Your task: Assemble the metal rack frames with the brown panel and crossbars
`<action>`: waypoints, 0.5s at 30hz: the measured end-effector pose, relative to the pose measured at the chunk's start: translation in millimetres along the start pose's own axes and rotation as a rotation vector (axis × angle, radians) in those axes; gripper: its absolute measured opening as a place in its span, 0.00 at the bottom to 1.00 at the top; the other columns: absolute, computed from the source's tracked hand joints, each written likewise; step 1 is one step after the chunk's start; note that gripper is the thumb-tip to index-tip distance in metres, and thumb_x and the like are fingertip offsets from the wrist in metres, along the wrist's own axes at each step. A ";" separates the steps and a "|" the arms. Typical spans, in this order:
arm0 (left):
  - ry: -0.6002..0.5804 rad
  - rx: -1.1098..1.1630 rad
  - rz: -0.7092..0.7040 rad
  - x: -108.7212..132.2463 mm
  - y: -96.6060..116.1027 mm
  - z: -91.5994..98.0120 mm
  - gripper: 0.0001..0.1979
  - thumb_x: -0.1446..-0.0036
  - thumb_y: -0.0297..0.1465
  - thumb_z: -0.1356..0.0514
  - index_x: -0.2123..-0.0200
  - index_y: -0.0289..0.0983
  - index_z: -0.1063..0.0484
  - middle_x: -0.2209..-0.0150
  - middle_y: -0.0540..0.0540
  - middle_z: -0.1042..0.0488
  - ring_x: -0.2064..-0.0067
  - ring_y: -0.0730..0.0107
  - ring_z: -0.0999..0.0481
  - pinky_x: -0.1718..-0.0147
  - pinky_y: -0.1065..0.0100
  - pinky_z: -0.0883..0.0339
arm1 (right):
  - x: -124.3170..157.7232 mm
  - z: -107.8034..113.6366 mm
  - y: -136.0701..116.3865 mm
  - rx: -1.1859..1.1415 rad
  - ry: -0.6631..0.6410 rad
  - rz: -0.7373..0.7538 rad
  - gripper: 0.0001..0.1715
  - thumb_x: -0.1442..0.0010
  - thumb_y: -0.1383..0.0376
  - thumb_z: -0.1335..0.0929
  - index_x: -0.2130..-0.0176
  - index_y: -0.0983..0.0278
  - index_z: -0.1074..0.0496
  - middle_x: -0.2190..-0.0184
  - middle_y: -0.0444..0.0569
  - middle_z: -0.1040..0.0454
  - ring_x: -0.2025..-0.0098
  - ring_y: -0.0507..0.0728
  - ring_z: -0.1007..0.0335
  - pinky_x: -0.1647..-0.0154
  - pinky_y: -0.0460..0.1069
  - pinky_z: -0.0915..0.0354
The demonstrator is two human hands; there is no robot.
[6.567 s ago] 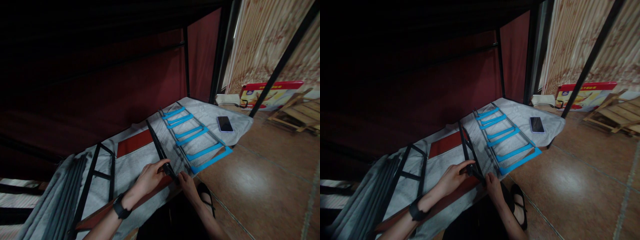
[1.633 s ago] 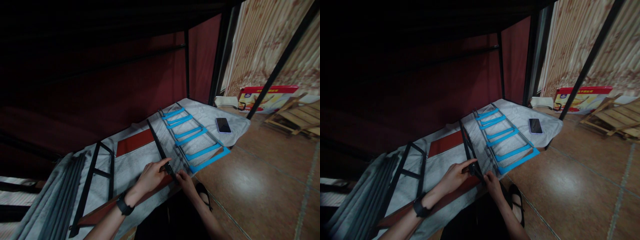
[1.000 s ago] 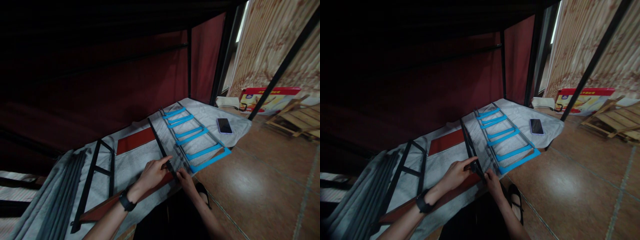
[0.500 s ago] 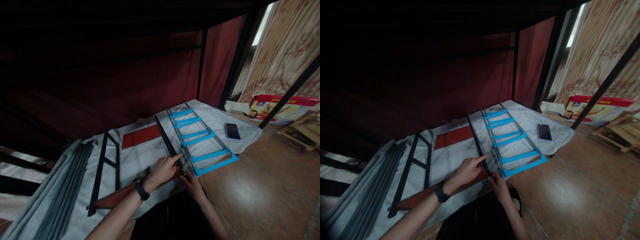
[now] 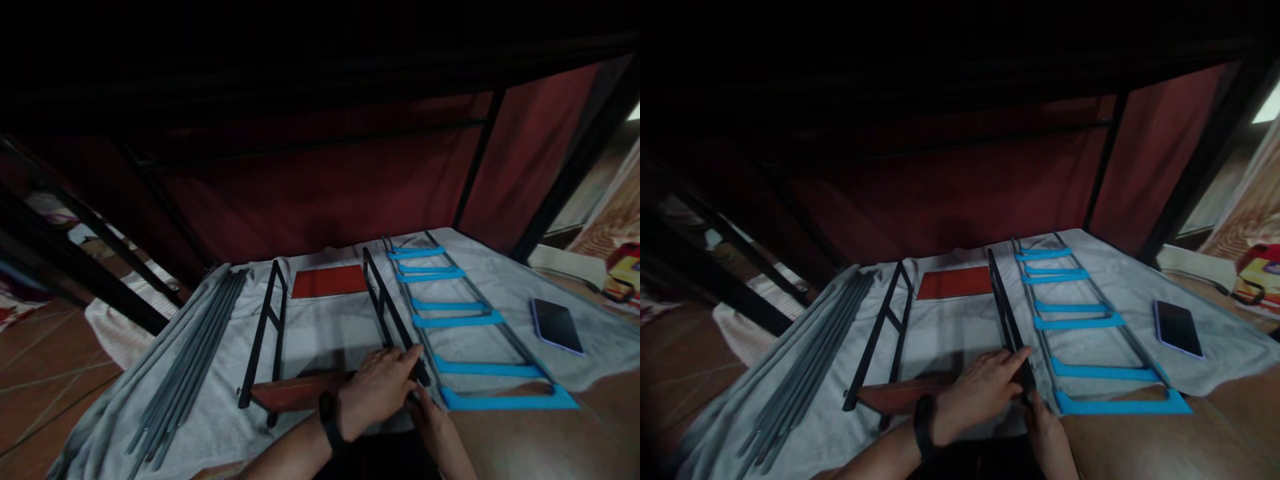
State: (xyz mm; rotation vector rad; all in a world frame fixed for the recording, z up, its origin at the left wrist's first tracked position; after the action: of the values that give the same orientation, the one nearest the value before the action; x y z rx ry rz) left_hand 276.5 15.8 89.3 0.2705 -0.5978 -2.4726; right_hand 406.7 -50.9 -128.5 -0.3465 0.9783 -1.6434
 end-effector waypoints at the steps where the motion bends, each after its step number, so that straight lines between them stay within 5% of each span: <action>1: 0.068 0.021 0.009 11.6 -2.0 10.4 0.29 0.40 0.30 0.44 0.35 0.44 0.44 0.49 0.43 0.26 0.48 0.60 0.27 0.48 0.60 0.34 | 0.7 -0.6 3.1 0.014 -0.017 0.006 0.23 0.42 0.59 0.38 0.49 0.62 0.31 0.59 0.57 0.21 0.58 0.64 0.23 0.58 0.55 0.28; 4: 0.357 0.109 0.101 62.9 -33.3 53.3 0.21 0.36 0.30 0.48 0.40 0.45 0.37 0.46 0.45 0.28 0.45 0.65 0.30 0.45 0.63 0.37 | 2.5 -0.7 11.9 0.057 -0.086 0.003 0.25 0.42 0.55 0.38 0.49 0.61 0.32 0.56 0.57 0.22 0.53 0.65 0.25 0.55 0.56 0.29; 8: 0.933 0.251 0.472 180.0 -134.5 95.5 0.15 0.39 0.36 0.45 0.54 0.38 0.25 0.53 0.40 0.24 0.48 0.62 0.28 0.46 0.60 0.37 | 2.2 2.1 23.7 0.119 -0.182 -0.094 0.29 0.44 0.48 0.39 0.50 0.61 0.31 0.59 0.56 0.21 0.56 0.67 0.24 0.58 0.57 0.29; 10: 1.142 0.488 0.726 243.5 -187.4 81.0 0.19 0.47 0.41 0.39 0.58 0.34 0.24 0.59 0.39 0.22 0.56 0.60 0.24 0.54 0.61 0.32 | 1.8 3.0 27.5 0.147 -0.229 -0.162 0.31 0.45 0.46 0.39 0.50 0.61 0.30 0.60 0.55 0.21 0.58 0.67 0.23 0.60 0.56 0.29; 12: 1.157 0.772 0.943 285.4 -222.7 43.4 0.25 0.56 0.44 0.35 0.59 0.31 0.24 0.65 0.40 0.22 0.63 0.60 0.23 0.63 0.63 0.30 | 1.1 4.4 27.2 0.170 -0.246 -0.197 0.32 0.45 0.45 0.39 0.51 0.62 0.30 0.57 0.56 0.22 0.55 0.67 0.24 0.58 0.55 0.30; 15: 1.061 0.998 1.038 299.3 -235.1 -15.3 0.25 0.64 0.41 0.32 0.63 0.31 0.24 0.68 0.41 0.22 0.66 0.62 0.24 0.66 0.65 0.32 | -0.7 7.1 20.5 0.187 -0.231 -0.189 0.32 0.45 0.45 0.40 0.53 0.63 0.28 0.54 0.58 0.24 0.52 0.67 0.27 0.55 0.56 0.32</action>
State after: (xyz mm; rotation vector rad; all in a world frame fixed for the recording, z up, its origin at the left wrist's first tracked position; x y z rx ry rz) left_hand -76.9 10.1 -52.8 1.1673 -1.0317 -0.6906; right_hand 425.3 -53.6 -139.3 -0.5010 0.6284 -1.8037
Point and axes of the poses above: each hand's wrist, its own x-axis away from the middle knuckle, its own z-axis out of the back of the hand, y = z × x, the point moved 5 cm from there along -x, towards the middle knuckle
